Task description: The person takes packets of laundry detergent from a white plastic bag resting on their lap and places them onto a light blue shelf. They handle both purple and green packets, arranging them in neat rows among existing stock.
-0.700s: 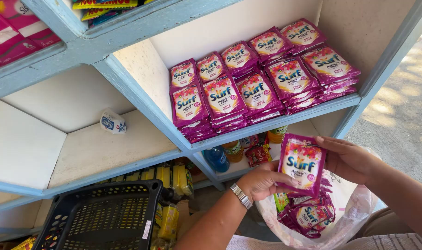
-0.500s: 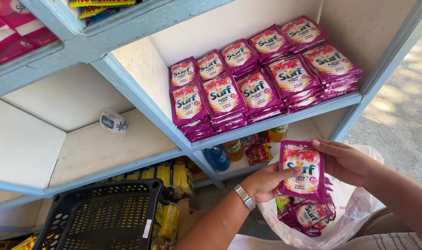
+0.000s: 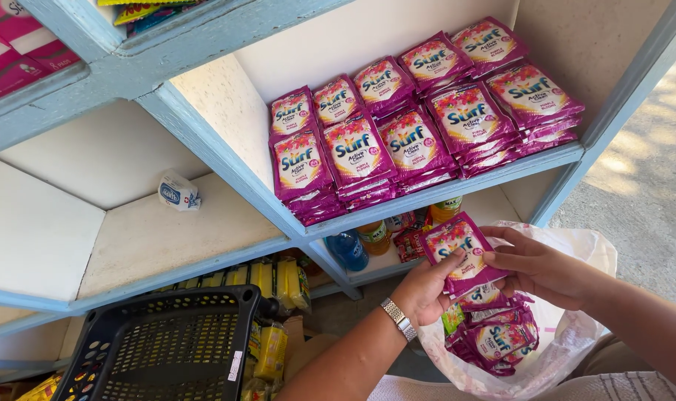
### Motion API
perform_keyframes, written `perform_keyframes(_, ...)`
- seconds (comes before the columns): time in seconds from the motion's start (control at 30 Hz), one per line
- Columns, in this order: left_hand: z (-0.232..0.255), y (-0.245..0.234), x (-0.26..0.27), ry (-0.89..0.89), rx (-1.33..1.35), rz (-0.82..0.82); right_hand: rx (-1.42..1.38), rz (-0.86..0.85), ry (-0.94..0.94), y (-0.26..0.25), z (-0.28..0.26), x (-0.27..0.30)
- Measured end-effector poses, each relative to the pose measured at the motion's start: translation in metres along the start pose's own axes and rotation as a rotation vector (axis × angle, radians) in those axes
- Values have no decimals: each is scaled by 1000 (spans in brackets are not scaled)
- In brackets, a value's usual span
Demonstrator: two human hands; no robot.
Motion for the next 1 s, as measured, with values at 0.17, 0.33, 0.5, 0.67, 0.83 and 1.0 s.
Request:
perform_keyframes(0.17, -4, 1, -6, -24, 12, -64, 18, 24, -106, -15, 3, -2)
perform_keyframes(0.33, -4, 5, 2, -8, -15, -2, -19, 65, -90, -14, 1, -1)
perform_keyframes(0.5, 11, 18, 9, 202, -74, -61, 62, 70, -79, 1, -1, 2)
perform_keyframes(0.67, 7, 2, -5, 53, 94, -74, 78, 96, -116, 9, -22, 17)
perform_keyframes(0.83, 29, 0, 6, 101, 182, -53, 50, 66, -108, -5, -7, 5)
perform_keyframes(1.0, 31, -9, -3, 133, 237, -83, 61, 71, -81, -12, 11, -8)
Point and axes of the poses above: each hand's wrist, its own x-axis away from the middle knuckle, its own y-axis out of the palm, z = x × y, the point moved 9 cm from there along -x, towards the middle knuckle, and after that the axes turned 5 degrees about x, right-handed, at the moved point
